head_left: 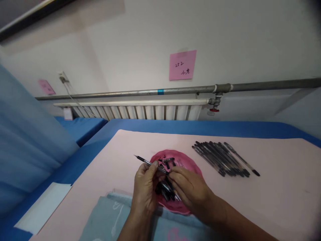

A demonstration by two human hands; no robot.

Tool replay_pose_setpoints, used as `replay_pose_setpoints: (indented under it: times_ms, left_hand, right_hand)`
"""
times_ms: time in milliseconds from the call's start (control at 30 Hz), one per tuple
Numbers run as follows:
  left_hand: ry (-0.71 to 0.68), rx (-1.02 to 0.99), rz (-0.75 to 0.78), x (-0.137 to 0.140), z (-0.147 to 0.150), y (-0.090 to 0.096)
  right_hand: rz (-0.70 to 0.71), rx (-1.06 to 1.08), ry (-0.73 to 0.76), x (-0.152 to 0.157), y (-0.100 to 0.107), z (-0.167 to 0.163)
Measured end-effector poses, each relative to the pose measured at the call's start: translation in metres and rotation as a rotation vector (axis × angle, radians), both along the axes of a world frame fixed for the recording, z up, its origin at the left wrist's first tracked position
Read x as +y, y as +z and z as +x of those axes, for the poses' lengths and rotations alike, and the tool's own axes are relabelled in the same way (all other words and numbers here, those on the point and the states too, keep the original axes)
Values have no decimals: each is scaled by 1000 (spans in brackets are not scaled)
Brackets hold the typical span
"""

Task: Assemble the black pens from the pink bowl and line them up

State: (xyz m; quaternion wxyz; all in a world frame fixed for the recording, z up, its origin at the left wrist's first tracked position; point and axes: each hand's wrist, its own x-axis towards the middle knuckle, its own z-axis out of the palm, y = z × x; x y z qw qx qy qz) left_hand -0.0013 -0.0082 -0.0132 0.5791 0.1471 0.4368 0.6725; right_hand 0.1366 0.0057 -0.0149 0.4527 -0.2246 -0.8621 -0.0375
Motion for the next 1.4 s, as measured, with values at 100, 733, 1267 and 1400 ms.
replay_pose_setpoints:
  times_ms: [100, 733, 1267, 1400]
  left_hand:
    - [3, 16, 9, 0, 1, 0]
    - [-30, 49, 45, -1, -3, 3]
    - [-19, 105, 45, -1, -3, 4]
    - [-35, 104, 44, -2, -2, 3]
  right_hand:
    - [-16, 6, 8, 0, 3, 0]
    - [-880, 232, -28, 3, 0, -5]
    - [-444, -133, -62, 5, -2, 1]
    - [-425, -142, -61, 6, -1, 1]
